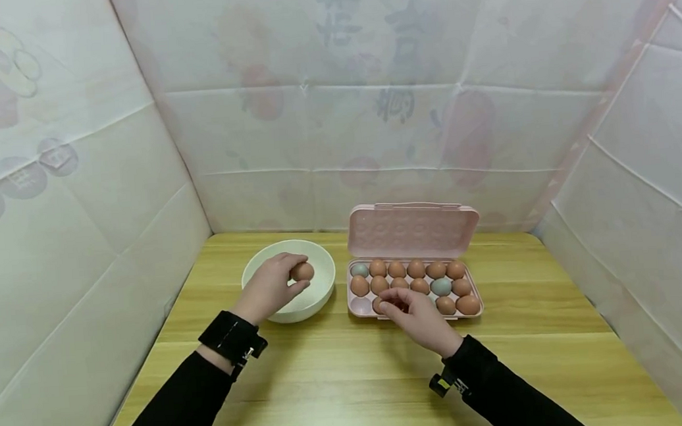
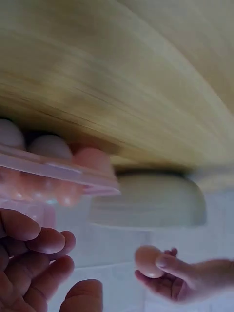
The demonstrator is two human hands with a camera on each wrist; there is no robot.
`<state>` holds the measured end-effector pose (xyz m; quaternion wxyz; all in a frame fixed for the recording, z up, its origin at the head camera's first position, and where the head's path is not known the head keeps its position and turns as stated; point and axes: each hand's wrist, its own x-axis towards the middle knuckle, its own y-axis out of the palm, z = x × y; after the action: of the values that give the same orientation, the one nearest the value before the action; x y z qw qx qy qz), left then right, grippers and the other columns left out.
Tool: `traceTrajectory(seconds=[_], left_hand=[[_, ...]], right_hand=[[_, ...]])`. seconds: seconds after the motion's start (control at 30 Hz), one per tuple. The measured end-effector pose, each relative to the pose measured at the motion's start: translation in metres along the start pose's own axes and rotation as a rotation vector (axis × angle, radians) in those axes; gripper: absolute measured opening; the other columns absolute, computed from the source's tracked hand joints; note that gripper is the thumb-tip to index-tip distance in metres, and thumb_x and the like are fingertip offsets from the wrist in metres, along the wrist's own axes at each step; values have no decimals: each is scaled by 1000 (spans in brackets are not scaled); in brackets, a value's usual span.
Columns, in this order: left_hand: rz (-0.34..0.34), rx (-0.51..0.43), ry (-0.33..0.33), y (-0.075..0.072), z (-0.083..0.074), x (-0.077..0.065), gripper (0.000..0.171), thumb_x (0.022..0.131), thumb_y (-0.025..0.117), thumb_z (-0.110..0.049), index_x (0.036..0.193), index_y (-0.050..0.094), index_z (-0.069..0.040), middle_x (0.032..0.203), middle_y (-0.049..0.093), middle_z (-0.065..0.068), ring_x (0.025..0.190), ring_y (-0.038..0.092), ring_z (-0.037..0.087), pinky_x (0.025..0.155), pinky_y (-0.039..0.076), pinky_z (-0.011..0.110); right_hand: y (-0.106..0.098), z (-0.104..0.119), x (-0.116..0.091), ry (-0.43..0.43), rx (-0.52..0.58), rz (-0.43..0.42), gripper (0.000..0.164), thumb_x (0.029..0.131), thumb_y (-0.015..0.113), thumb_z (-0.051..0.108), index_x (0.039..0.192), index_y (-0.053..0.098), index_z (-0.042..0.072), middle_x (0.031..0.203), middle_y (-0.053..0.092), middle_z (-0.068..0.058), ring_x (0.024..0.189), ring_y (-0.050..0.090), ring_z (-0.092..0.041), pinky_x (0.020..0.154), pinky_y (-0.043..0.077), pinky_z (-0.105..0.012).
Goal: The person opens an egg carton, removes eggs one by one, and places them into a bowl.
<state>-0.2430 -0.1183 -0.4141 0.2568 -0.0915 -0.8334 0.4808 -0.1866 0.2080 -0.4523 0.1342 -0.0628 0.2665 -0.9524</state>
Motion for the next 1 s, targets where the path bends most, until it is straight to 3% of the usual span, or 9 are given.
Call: traceTrajectory(seconds=[0.13,0.3,0.43,0.5,0.6,1.0], left_hand=[[66,62,-12,0,11,4,46,92,86,-19,131,71,0,122,75,17,108,72,31,94,61,46],[134,159,-17,2,19,8,35,91,84,-16,121,74,-2,101,75,9,88,66,21,81,58,38],[169,179,-24,8,28,14,7,88,70,-3,95,69,-4,75,55,1,72,48,16,70,44,30],[194,161,-31,11,31,17,9,86,63,1,85,60,-7,70,42,-1,67,40,15,68,37,28],[240,130,-53,16,37,21,15,85,60,2,78,53,-9,66,36,-4,63,36,12,65,32,26],[386,131,-186,31,55,34,11,94,66,-9,85,61,-6,74,58,3,67,52,17,64,43,28]], right_hand=[[0,-4,-1,-44,-96,-41,29,106,69,27,126,74,6,103,74,1,85,60,-9,73,51,-23],[-1,-5,-1,-84,-197,-55,28,105,71,24,126,74,6,98,72,5,82,59,-7,71,52,-23],[-2,-7,-2,-99,-243,-55,28,105,71,24,127,74,6,96,71,6,81,58,-5,69,51,-23],[-3,-8,-2,-98,-245,-54,29,105,71,25,127,73,6,95,71,6,81,58,-5,69,51,-23],[-4,-8,-2,-92,-243,-51,30,105,70,25,128,73,6,94,70,6,81,58,-6,68,50,-23],[-6,-6,0,-121,-256,-43,25,105,71,23,124,75,8,92,70,5,78,58,-6,67,51,-23]])
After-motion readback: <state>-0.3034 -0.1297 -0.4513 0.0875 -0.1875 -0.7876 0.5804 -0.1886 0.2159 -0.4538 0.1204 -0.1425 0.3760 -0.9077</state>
